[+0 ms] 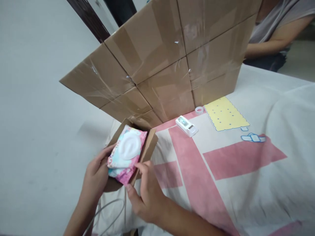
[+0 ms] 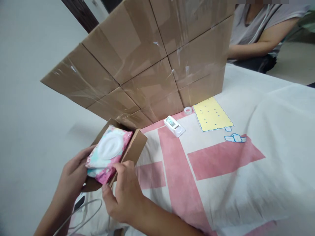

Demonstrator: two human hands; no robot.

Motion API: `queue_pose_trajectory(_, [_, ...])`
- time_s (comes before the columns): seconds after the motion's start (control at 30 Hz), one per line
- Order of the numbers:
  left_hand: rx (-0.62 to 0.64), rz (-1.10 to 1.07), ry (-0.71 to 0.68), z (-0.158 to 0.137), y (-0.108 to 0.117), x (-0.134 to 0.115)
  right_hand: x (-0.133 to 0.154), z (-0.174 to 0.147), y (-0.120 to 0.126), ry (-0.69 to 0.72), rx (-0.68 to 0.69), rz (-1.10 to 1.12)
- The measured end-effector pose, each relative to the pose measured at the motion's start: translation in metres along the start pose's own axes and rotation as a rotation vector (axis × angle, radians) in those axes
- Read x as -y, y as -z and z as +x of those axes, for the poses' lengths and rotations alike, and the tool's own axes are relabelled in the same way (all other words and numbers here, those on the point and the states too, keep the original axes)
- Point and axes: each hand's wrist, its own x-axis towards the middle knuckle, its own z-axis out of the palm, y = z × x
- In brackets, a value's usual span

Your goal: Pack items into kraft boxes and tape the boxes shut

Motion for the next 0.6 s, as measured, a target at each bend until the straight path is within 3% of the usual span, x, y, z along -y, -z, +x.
queue_pose_trajectory(0.17, [0.284, 0.451, -0.158, 0.013, 0.005, 0.020, 0.000, -0.001, 0.003, -0.039, 0.025, 0.023])
queue_pose_trajectory(0.33, [0.665, 0.524, -0.284, 0.020, 0.006, 0.004, 0.000, -0.001, 0.006, -0.112, 0.021, 0.050])
queue_pose_trajectory(0.5, [0.804, 0.718, -0.184, 0.046, 0.004, -0.005, 0.003, 0.000, 0.008, -0.149, 0.013, 0.025])
queue_pose_trajectory(0.6, [0.834, 0.881, -0.218, 0.065, -0.005, -0.005, 0.003, -0.001, 0.008, -0.161, 0.011, 0.025])
